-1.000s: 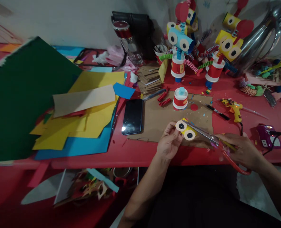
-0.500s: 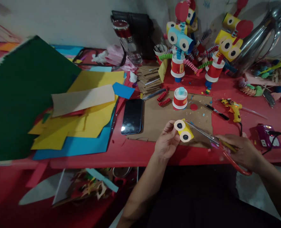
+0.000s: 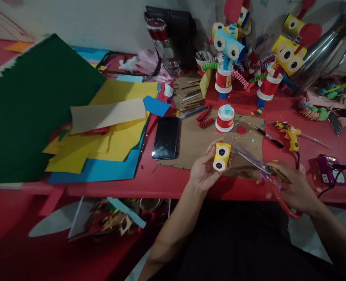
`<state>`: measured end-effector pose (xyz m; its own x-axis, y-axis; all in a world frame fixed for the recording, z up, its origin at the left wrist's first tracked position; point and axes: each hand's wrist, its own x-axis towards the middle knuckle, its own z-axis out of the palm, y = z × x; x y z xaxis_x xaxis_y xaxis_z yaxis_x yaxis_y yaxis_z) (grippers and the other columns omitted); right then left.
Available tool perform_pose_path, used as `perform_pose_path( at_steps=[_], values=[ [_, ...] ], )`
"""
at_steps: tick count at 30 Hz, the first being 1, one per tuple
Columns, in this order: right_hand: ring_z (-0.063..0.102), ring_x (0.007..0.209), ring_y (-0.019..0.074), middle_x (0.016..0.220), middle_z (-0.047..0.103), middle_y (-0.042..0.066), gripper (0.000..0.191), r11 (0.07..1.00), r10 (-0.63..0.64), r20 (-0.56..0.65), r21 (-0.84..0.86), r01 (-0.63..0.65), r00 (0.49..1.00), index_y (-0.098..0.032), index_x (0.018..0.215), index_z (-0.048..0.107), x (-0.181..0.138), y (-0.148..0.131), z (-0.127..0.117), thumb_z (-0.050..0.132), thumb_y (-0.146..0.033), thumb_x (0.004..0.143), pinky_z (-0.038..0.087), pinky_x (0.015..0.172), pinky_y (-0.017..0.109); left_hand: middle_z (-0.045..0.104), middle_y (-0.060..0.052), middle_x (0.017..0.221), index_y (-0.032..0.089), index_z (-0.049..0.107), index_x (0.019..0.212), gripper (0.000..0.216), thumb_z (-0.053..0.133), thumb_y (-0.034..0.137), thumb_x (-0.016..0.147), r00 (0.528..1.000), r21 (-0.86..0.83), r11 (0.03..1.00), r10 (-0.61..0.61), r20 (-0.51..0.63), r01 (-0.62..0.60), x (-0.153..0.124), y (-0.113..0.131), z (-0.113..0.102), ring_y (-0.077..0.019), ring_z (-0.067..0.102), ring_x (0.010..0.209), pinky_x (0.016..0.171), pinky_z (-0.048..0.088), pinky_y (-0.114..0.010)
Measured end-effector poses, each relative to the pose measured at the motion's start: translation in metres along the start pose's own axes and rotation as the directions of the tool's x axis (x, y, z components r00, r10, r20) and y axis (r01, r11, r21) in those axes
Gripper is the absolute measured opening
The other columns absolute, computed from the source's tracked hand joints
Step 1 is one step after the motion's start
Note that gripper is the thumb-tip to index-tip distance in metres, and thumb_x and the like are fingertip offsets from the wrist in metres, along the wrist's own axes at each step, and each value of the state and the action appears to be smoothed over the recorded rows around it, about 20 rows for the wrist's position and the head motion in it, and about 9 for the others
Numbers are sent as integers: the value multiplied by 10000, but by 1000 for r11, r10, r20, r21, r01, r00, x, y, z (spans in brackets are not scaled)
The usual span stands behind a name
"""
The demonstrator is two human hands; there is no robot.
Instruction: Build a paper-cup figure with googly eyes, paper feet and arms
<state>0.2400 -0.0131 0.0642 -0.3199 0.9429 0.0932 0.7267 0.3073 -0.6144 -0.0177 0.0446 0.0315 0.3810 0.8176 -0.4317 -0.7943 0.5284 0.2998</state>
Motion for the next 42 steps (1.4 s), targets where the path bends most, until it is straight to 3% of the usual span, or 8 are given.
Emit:
perform_pose_path(
  at_steps=[5,10,24,34,42],
  values=[
    [775,875,241,1005,787,64,361,995,-89,-25,-53,87,996,-258,1184,682,4,-7,3,685,-218,825,624,759,336,753,-91,963,232,639,1330,399,468,151,979,999,-17,999,-34,-11,34,-3,1,6,-170,723,771,615,585,-245],
    [783,845,218,995,797,48,409,994,-102,-18,-45,102,995,-268,1210,695,6,-6,2,618,-129,834,618,739,309,752,-91,969,225,657,1297,378,473,150,975,998,-5,999,-46,-40,46,-5,0,9,-164,715,759,607,579,-246],
    [781,792,206,966,803,52,385,989,-117,-44,81,120,992,-265,1227,728,5,0,-2,673,-188,853,638,680,299,741,-75,976,220,673,1262,348,592,162,929,997,49,996,-77,-8,77,-5,-2,7,-156,697,729,598,569,-238],
    [787,857,236,1040,810,50,413,994,-7,67,107,0,998,-317,1204,752,8,-3,-9,646,-181,828,657,753,370,721,-75,963,211,690,1265,346,572,173,942,995,69,993,-98,-13,98,-5,-2,6,-154,652,710,579,554,-242],
    [788,843,239,987,820,56,366,987,-15,107,163,-3,994,-292,1206,759,8,0,-10,729,-296,842,649,751,352,711,-71,920,196,689,1280,360,570,174,941,996,83,992,-90,-22,92,-6,-1,7,-155,628,687,582,534,-259]
  ],
)
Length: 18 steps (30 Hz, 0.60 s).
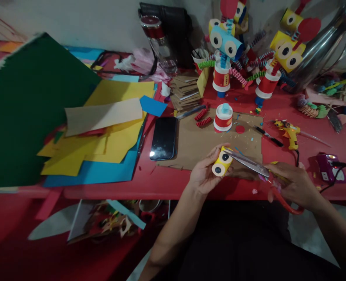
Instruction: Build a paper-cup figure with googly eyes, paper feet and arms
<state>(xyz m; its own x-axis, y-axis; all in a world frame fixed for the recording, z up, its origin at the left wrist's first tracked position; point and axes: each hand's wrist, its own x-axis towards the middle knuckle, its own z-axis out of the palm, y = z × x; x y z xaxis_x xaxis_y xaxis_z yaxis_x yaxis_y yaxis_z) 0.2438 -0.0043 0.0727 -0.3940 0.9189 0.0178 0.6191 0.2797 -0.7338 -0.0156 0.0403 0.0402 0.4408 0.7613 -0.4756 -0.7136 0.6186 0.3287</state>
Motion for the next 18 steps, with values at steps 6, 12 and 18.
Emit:
perform_pose_path(
  at_steps=[6,12,18],
  values=[
    [785,815,208,905,827,55,340,1000,12,47,4,-12,999,-255,1223,751,0,-2,-2,666,-316,899,636,782,321,704,-77,878,175,711,1186,294,570,153,929,999,-11,1000,-11,31,12,0,1,-2,-146,649,685,544,518,-219],
    [783,791,222,761,806,30,369,999,35,83,-4,-35,996,-264,1256,743,1,-7,-4,646,-340,909,637,766,321,696,-86,890,142,726,1063,188,618,178,914,999,35,999,-35,39,33,1,4,-6,-165,687,719,551,537,-220],
    [791,810,227,763,808,18,401,999,20,53,-29,-19,998,-264,1274,731,-3,-1,0,577,-234,905,640,799,340,731,-138,1077,138,723,1178,304,609,174,898,996,45,998,-42,82,38,-1,7,-8,-168,673,791,576,526,-217]
  ],
)
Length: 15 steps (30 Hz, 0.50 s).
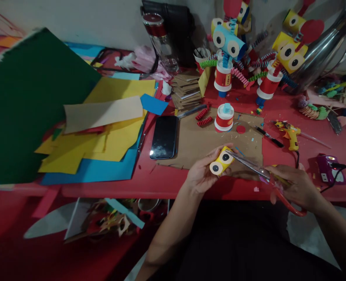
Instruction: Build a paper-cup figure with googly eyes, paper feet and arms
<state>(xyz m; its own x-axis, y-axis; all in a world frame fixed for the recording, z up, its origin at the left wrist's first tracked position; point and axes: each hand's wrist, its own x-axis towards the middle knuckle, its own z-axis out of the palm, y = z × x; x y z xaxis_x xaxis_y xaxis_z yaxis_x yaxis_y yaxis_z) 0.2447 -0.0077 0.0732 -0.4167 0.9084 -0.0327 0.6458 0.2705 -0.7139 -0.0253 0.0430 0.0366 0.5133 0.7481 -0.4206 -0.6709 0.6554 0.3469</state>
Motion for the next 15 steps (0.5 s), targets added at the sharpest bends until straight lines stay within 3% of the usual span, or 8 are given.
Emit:
perform_pose_path(
  at_steps=[6,15],
  values=[
    [790,826,222,820,825,15,423,1000,23,7,18,-23,1000,-281,1265,726,-2,2,0,561,-188,887,636,834,353,732,-200,1191,87,628,1371,587,550,208,802,997,-27,999,-37,65,39,0,4,-3,-248,708,924,596,558,-256],
    [789,789,221,618,767,-30,544,1000,30,41,-5,-29,999,-270,1328,694,1,-6,-7,509,-125,837,636,846,357,755,-165,1132,120,572,1447,628,587,171,821,999,24,999,-49,12,49,-3,10,-4,-234,742,924,588,588,-200]
  ],
)
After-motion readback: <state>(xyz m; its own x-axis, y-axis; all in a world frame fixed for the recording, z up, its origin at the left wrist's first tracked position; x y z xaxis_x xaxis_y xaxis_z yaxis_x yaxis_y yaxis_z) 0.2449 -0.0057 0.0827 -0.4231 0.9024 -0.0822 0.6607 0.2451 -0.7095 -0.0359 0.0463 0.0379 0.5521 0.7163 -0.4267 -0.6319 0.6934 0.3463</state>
